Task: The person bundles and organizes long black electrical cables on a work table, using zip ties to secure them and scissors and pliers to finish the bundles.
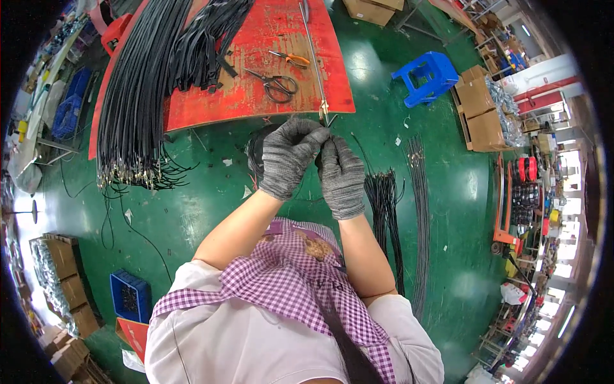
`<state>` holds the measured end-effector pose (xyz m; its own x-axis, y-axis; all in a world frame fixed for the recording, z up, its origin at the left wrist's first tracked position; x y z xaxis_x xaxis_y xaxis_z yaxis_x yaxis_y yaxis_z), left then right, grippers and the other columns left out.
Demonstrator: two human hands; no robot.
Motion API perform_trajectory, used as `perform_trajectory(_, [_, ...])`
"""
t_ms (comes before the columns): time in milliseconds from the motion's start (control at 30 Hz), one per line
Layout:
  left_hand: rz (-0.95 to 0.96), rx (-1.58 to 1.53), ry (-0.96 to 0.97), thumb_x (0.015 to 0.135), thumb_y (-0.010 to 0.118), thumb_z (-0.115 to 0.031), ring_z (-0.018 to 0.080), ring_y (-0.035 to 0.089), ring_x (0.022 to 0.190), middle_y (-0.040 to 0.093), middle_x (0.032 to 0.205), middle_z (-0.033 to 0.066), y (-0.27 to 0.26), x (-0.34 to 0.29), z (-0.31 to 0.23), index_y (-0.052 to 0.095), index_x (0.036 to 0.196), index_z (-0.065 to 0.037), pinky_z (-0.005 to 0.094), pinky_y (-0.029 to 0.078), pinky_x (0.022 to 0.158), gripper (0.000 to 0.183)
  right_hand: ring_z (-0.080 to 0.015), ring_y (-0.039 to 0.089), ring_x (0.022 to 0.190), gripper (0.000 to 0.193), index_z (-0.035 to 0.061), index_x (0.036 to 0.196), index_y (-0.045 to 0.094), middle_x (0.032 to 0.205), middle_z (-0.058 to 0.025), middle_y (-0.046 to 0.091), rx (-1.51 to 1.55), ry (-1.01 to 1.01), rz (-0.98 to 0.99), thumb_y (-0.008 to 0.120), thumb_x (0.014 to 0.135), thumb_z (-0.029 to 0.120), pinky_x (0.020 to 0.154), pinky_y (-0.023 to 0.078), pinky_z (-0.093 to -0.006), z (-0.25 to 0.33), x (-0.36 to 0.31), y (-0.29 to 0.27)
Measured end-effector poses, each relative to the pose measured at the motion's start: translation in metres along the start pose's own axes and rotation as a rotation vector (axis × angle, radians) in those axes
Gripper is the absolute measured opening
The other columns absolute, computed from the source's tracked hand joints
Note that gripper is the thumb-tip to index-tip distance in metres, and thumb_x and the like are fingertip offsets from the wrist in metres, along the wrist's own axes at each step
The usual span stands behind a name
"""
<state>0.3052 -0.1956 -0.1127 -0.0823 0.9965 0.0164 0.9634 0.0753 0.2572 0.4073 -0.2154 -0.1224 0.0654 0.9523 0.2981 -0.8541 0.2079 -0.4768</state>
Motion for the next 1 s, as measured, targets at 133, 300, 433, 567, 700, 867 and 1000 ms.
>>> perform_trajectory(133, [-0.096, 0.147, 0.209, 0.072, 0.059, -0.010, 0.0095, 0.046, 0.052, 0.052, 0.062, 0.0032, 0.002, 0.008, 0.015, 0.053, 0.085, -0.003, 0.0221, 0.039, 0.049, 0.017, -0.0340, 0.053, 0.067, 0.016, -0.0032, 0.088, 0.052, 0.077, -0.0216, 0.054, -0.306, -0.304, -0.116, 0.046, 0.077, 0.007, 0.059, 0.043, -0.0369, -0.002, 0.003, 0.004])
perform_trajectory(300, [-0.002, 0.756, 0.347, 0.074, 0.056, -0.015, 0.0180, 0.057, 0.064, 0.058, 0.076, 0.0121, 0.013, 0.010, 0.003, 0.048, 0.096, -0.002, 0.0249, 0.044, 0.059, 0.026, -0.0339, 0.053, 0.065, 0.017, -0.0029, 0.089, 0.053, 0.076, -0.0211, 0.054, -0.145, -0.044, -0.101, 0.046, 0.077, 0.007, 0.057, 0.043, -0.0368, -0.012, 0.010, -0.004])
perform_trajectory(433, [0.043, 0.248, 0.056, 0.075, 0.057, -0.013, 0.0111, 0.054, 0.068, 0.058, 0.077, 0.0047, 0.027, 0.026, 0.020, 0.048, 0.100, -0.001, 0.0226, 0.044, 0.065, 0.030, -0.0340, 0.053, 0.062, 0.017, -0.0032, 0.088, 0.053, 0.073, -0.0214, 0.054, -0.125, -0.044, -0.098, 0.047, 0.077, 0.008, 0.054, 0.042, -0.0371, -0.016, 0.022, -0.019])
perform_trajectory(567, [0.174, -0.002, -0.257, 0.074, 0.057, -0.011, 0.0067, 0.050, 0.070, 0.057, 0.077, 0.0026, 0.048, 0.044, 0.012, 0.053, 0.095, 0.000, 0.0197, 0.042, 0.062, 0.024, -0.0288, 0.051, 0.054, 0.017, -0.0032, 0.087, 0.053, 0.064, -0.0185, 0.053, -0.142, -0.129, -0.169, 0.046, 0.079, 0.010, 0.049, 0.040, -0.0346, -0.033, 0.035, -0.037])
perform_trajectory(700, [0.158, -0.034, -0.107, 0.073, 0.059, -0.015, 0.0065, 0.049, 0.059, 0.057, 0.070, 0.0032, 0.080, 0.048, 0.011, 0.057, 0.087, 0.000, 0.0199, 0.041, 0.054, 0.020, -0.0332, 0.052, 0.057, 0.015, -0.0027, 0.083, 0.054, 0.066, -0.0208, 0.053, -0.026, 0.024, -0.032, 0.048, 0.077, 0.010, 0.050, 0.041, -0.0371, -0.051, 0.052, -0.066])
perform_trajectory(867, [0.013, -0.051, -0.054, 0.071, 0.060, -0.012, 0.0074, 0.050, 0.061, 0.057, 0.070, 0.0014, 0.126, 0.049, 0.027, 0.059, 0.082, -0.001, 0.0211, 0.041, 0.056, 0.015, -0.0212, 0.050, 0.051, 0.011, -0.0020, 0.084, 0.051, 0.065, -0.0131, 0.052, -0.134, -0.179, -0.075, 0.047, 0.076, 0.003, 0.044, 0.040, -0.0295, -0.086, 0.068, -0.096])
perform_trajectory(1000, [0.119, 0.037, -0.150, 0.070, 0.061, -0.013, 0.0074, 0.048, 0.060, 0.056, 0.068, 0.0016, 0.152, 0.063, 0.035, 0.058, 0.079, -0.001, 0.0217, 0.041, 0.056, 0.015, -0.0251, 0.052, 0.055, 0.017, -0.0024, 0.087, 0.050, 0.078, -0.0152, 0.053, -0.287, -0.496, -0.214, 0.048, 0.070, -0.004, 0.047, 0.043, -0.0315, -0.101, 0.075, -0.118])
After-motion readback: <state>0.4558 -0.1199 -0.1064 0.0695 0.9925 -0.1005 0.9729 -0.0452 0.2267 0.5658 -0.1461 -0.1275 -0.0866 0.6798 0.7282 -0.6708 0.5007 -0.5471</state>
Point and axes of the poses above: each hand's wrist, its own x-axis towards the middle knuckle, its own y-axis out of the palm, z = x × y, the point moved 1 cm from there along x, towards the middle knuckle
